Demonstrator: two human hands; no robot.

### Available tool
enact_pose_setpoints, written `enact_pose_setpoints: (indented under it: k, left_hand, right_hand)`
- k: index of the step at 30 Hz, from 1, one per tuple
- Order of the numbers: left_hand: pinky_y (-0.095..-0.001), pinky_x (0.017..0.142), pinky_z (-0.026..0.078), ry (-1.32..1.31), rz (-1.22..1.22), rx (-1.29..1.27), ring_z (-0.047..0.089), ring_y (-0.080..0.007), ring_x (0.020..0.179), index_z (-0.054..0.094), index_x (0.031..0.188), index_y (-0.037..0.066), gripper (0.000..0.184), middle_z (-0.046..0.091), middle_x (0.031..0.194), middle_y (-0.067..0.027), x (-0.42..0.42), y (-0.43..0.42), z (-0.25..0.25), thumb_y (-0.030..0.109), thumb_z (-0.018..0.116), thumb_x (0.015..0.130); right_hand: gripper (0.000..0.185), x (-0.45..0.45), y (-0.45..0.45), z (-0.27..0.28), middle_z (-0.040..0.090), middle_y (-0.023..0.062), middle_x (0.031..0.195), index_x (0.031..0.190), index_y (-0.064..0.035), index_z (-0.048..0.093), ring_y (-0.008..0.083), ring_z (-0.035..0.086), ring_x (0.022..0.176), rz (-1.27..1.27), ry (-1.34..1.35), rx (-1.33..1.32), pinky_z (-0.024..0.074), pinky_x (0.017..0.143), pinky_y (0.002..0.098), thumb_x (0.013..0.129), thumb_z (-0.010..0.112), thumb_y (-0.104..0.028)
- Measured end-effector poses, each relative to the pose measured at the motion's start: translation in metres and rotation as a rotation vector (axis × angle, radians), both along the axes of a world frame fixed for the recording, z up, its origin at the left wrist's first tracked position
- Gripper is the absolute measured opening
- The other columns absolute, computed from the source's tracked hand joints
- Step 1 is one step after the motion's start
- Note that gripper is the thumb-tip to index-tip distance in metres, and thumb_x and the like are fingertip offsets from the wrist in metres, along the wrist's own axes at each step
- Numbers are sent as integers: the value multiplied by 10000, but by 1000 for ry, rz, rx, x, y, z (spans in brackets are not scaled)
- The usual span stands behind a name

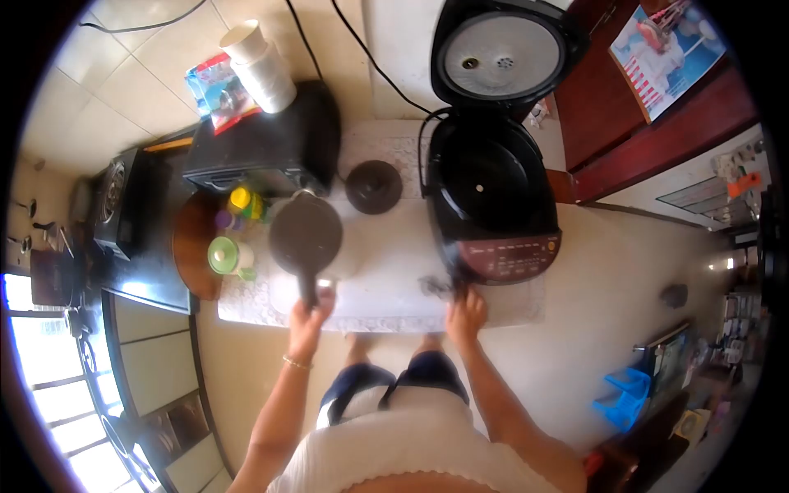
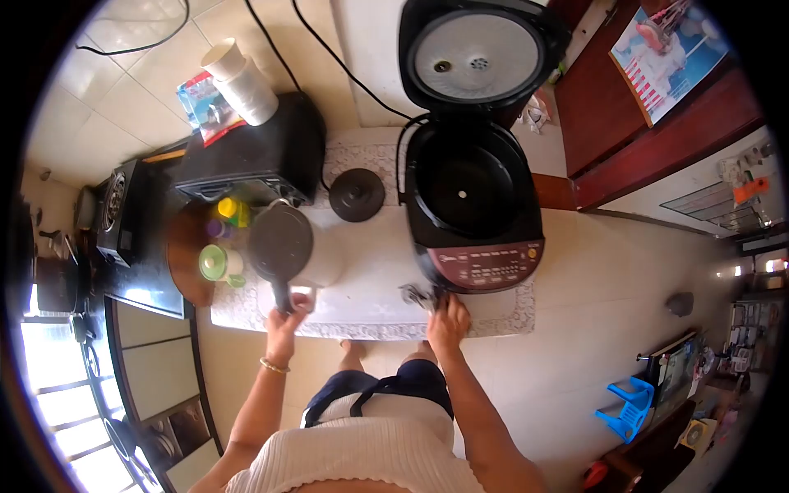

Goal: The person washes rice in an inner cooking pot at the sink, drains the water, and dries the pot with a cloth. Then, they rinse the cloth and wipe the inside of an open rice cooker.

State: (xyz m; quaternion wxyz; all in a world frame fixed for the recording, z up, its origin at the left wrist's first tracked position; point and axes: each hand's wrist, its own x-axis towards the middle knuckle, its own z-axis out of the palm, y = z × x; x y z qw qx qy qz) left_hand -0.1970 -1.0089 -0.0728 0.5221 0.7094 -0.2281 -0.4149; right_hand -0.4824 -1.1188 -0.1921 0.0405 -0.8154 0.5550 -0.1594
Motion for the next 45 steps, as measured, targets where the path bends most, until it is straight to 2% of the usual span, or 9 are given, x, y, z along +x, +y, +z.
enact_pose_setpoints:
  k: [1, 5, 10, 20, 27, 31, 38, 40, 45]
  left_hand:
    - [-248, 599, 445, 9, -39, -111, 522, -94, 671, 581, 866, 23, 153, 570, 734, -2, 7, -1, -4, 134, 634, 776]
    - [-253, 545, 415, -209, -154, 36, 487, -81, 613, 563, 741, 33, 163, 546, 645, 7, 39, 11, 4, 120, 697, 711]
    - [-244, 537, 416, -291, -183, 98, 456, -62, 596, 612, 836, -3, 201, 555, 644, 6, 96, 40, 12, 115, 691, 694]
    - [-225, 502, 368, -228, -144, 100, 432, -46, 553, 590, 743, 16, 193, 514, 578, 38, 120, 68, 19, 137, 702, 642]
    - [-298, 663, 469, -190, -10, 112, 574, -133, 703, 605, 902, -3, 328, 631, 785, -44, 113, 58, 32, 94, 713, 608]
    - [-307, 680, 473, -191, -80, 136, 590, -142, 719, 614, 871, -6, 298, 640, 787, -56, 118, 65, 25, 88, 706, 604]
    - [-301, 682, 474, -169, -106, 192, 598, -142, 729, 631, 831, -2, 250, 649, 792, -67, 120, 60, 29, 83, 694, 605]
    - [-301, 682, 473, -179, -120, 188, 598, -144, 730, 633, 825, -1, 241, 649, 793, -67, 120, 58, 31, 77, 690, 605]
    - [-298, 677, 478, -221, -142, 188, 607, -147, 742, 637, 830, 6, 216, 652, 805, -75, 121, 63, 27, 56, 686, 626]
  right_hand:
    - [496, 5, 15, -4, 450, 178, 1199, 1129, -9, 530, 345, 455, 1004, -24, -7, -26, 371, 844, 447, 701, 624, -242]
    - [600, 57, 29, 9, 419, 214, 1227, 1190, 8, 459, 367, 447, 1027, 198, -44, 146, 379, 844, 457, 691, 632, -277]
    - [668, 124, 3, -6, 189, 277, 1400, 1263, 143, 307, 430, 186, 1292, -73, -17, 147, 154, 1078, 470, 791, 569, -251]
    - [457, 220, -184, -28, 364, 199, 1338, 1274, 2, 386, 363, 329, 1243, -435, -567, 321, 280, 1026, 424, 865, 475, -182]
    - [343, 263, -221, -49, 516, 151, 1178, 1063, 15, 543, 330, 475, 1113, 127, -635, -44, 377, 955, 388, 722, 511, 37]
    - [292, 255, -249, -23, 495, 203, 1196, 1131, 23, 507, 335, 461, 1134, -108, -855, -152, 361, 961, 395, 842, 476, -5]
    - [580, 300, -324, -44, 278, 238, 1382, 1300, 69, 325, 397, 231, 1291, -386, -131, -28, 203, 1067, 436, 805, 550, -134]
    - [557, 338, -327, -76, 269, 237, 1387, 1270, 64, 370, 399, 237, 1289, -205, -685, 57, 210, 1063, 448, 788, 563, -139]
    - [399, 381, -288, -31, 468, 187, 1188, 1063, 14, 539, 328, 411, 1141, -7, -440, -25, 332, 975, 412, 678, 609, -64]
